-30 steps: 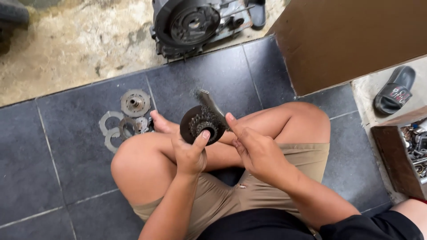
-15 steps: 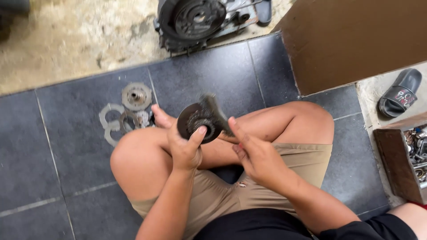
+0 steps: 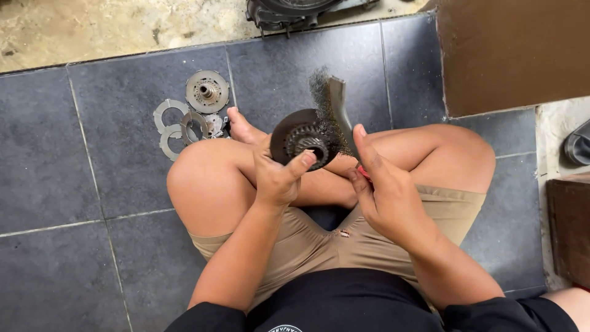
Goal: A person sits on the floor and uses a wire brush to scrub grime and rust off a circular metal motorcycle component.
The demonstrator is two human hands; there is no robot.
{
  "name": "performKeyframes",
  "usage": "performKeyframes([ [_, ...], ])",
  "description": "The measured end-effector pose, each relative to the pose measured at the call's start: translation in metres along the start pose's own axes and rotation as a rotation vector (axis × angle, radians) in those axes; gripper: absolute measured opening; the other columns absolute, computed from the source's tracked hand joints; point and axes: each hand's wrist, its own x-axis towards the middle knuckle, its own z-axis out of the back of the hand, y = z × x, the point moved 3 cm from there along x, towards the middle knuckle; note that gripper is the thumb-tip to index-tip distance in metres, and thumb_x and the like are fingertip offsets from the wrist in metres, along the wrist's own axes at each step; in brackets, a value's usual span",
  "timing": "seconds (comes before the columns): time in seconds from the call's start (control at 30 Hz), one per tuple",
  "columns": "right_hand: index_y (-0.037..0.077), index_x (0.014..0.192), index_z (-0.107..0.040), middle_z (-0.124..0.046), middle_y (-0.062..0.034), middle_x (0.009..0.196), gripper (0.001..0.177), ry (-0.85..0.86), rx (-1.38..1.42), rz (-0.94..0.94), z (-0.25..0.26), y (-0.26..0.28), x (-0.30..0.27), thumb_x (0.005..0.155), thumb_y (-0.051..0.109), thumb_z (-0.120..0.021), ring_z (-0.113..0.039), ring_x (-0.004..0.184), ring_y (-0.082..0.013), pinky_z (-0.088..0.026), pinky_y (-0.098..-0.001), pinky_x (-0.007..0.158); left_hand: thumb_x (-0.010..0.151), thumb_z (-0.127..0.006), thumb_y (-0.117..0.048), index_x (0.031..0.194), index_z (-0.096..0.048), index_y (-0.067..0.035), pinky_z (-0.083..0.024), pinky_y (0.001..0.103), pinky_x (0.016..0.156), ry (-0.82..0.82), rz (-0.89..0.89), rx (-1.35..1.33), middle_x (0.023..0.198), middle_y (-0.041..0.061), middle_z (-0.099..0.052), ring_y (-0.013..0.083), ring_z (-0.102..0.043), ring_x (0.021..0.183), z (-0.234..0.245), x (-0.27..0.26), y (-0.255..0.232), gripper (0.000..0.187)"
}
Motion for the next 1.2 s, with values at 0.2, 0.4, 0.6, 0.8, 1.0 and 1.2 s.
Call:
performKeyframes([
  [0.2, 0.008, 0.156, -0.05, -0.074, -0.017, 0.1, 0.059, 0.046, -0.04, 0.023, -0.006, 0.007, -0.007, 0.099, 0.013, -0.063, -0.074, 0.086, -0.0348, -0.06, -0.0444, 0.071, 0.074, -0.083, -0.015, 0.104, -0.068, 0.0, -0.032, 0.034, 0.094, -0.054, -0.002, 0.166, 0.125, 0.013, -0.023, 0.0202, -0.029, 0.113, 0.01, 0.001, -0.005, 0.037],
  [0.4, 0.006, 0.159, -0.046, -0.073, -0.0208, 0.105, 0.059, 0.011, -0.126, 0.045, 0.006, 0.015, -0.001, 0.101, 0.013, -0.059, -0.073, 0.089, -0.0365, -0.059, -0.0439, 0.074, 0.073, -0.085, -0.001, 0.096, -0.069, 0.004, -0.059, 0.027, 0.065, 0.026, 0.005, 0.131, 0.078, 0.012, -0.07, 0.0103, -0.063, 0.073, 0.003, -0.003, -0.003, 0.028],
  [0.6, -0.003, 0.154, -0.046, -0.07, -0.0186, 0.092, 0.065, 0.083, -0.074, -0.105, 0.011, 0.013, -0.002, 0.092, -0.003, -0.065, -0.063, 0.065, -0.0269, -0.051, -0.0397, 0.061, 0.083, -0.075, -0.008, 0.119, -0.066, 0.003, -0.054, 0.024, 0.082, 0.172, 0.184, 0.285, 0.102, 0.007, -0.072, 0.0132, -0.064, 0.086, 0.0, -0.007, -0.012, 0.039],
  [0.8, -0.002, 0.156, -0.042, -0.07, -0.0181, 0.088, 0.07, 0.094, -0.057, -0.084, 0.008, 0.022, -0.009, 0.09, -0.003, -0.063, -0.064, 0.065, -0.026, -0.052, -0.0383, 0.06, 0.082, -0.075, -0.009, 0.125, -0.064, 0.004, -0.055, 0.023, 0.08, 0.177, 0.159, 0.221, 0.102, 0.007, -0.072, 0.0132, -0.065, 0.085, 0.001, -0.005, -0.022, 0.046],
  [1.0, -0.008, 0.156, -0.043, -0.072, -0.0236, 0.101, 0.068, 0.043, -0.076, -0.071, 0.011, 0.024, -0.003, 0.091, -0.006, -0.063, -0.069, 0.073, -0.0281, -0.054, -0.0386, 0.063, 0.081, -0.075, -0.001, 0.126, -0.064, 0.004, -0.055, 0.025, 0.091, 0.271, 0.215, 0.201, 0.111, 0.009, -0.073, 0.0142, -0.067, 0.096, -0.01, -0.013, -0.025, 0.047],
  [1.2, 0.003, 0.156, -0.042, -0.074, -0.0168, 0.091, 0.068, 0.105, -0.053, -0.143, 0.015, 0.028, -0.005, 0.092, 0.004, -0.064, -0.07, 0.066, -0.0266, -0.053, -0.0386, 0.06, 0.082, -0.074, -0.002, 0.125, -0.063, 0.006, -0.054, 0.023, 0.078, 0.229, 0.224, 0.16, 0.1, 0.008, -0.072, 0.0126, -0.064, 0.084, 0.0, -0.014, -0.013, 0.045],
])
